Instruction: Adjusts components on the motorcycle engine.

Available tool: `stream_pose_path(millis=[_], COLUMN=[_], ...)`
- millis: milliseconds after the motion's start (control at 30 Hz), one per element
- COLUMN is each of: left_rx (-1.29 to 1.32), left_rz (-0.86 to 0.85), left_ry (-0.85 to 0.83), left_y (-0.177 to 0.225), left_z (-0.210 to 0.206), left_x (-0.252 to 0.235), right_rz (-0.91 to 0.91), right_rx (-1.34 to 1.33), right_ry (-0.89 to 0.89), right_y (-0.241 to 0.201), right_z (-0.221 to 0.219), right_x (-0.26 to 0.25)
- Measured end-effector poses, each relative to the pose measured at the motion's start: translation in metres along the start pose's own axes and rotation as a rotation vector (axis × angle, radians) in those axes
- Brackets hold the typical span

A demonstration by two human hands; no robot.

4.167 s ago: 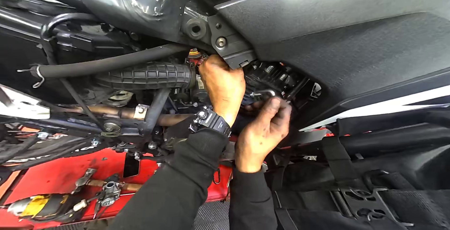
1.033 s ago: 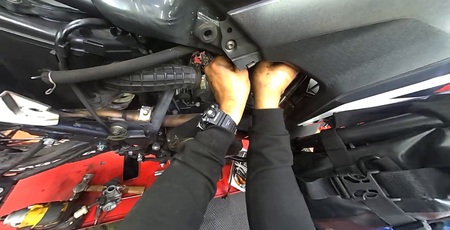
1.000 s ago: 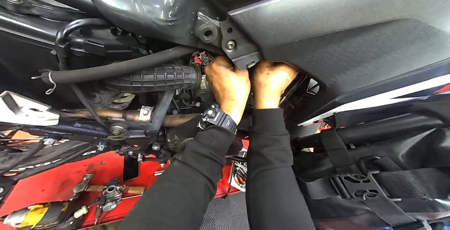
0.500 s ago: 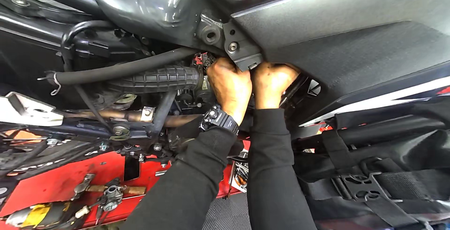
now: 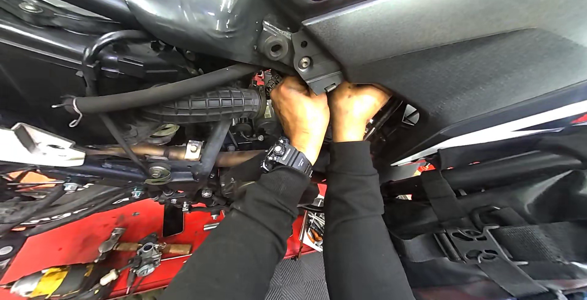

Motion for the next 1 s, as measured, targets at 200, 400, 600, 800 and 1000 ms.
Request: stream_pose_path(millis=[200,400,600,800,1000], left_rx=[-0.021,0.005,0.009,0.245,0.347], left_rz=[0.023,0.020,0.010,-0.084,0.094], left_ry=[-0.007,-0.002,-0.003,-0.012,-0.162], left_y=[-0.001,-0.001,-0.001,-0.009,-0.006], left_z=[0.000,0.000,-0.001,-0.002,0.010], left_x=[0.001,0.000,0.000,-0.005,0.003], right_rz=[0.160,-0.038,0.015,-0.058,-0.117], right_rx=[0.036,0.012,0.019,-0.073,-0.190], right_ry=[0.263,0.023,-0.003,-0.033,-0.073], right_y=[0.046,-0.004,0.003,0.006,0.006], right_z=[-0.049,0.000,-0.001,0.000,0.001], right_x=[0.013,0.001,0.001,0.002,0.002])
Point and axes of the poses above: each hand's wrist, its own x-axis away from the middle knuckle, its own z-axis out of the back of the hand, y = z × x, the point moved 3 cm from there along -x, towards the middle knuckle, and after that the axes turned 5 degrees about x, right-handed, at the moved point
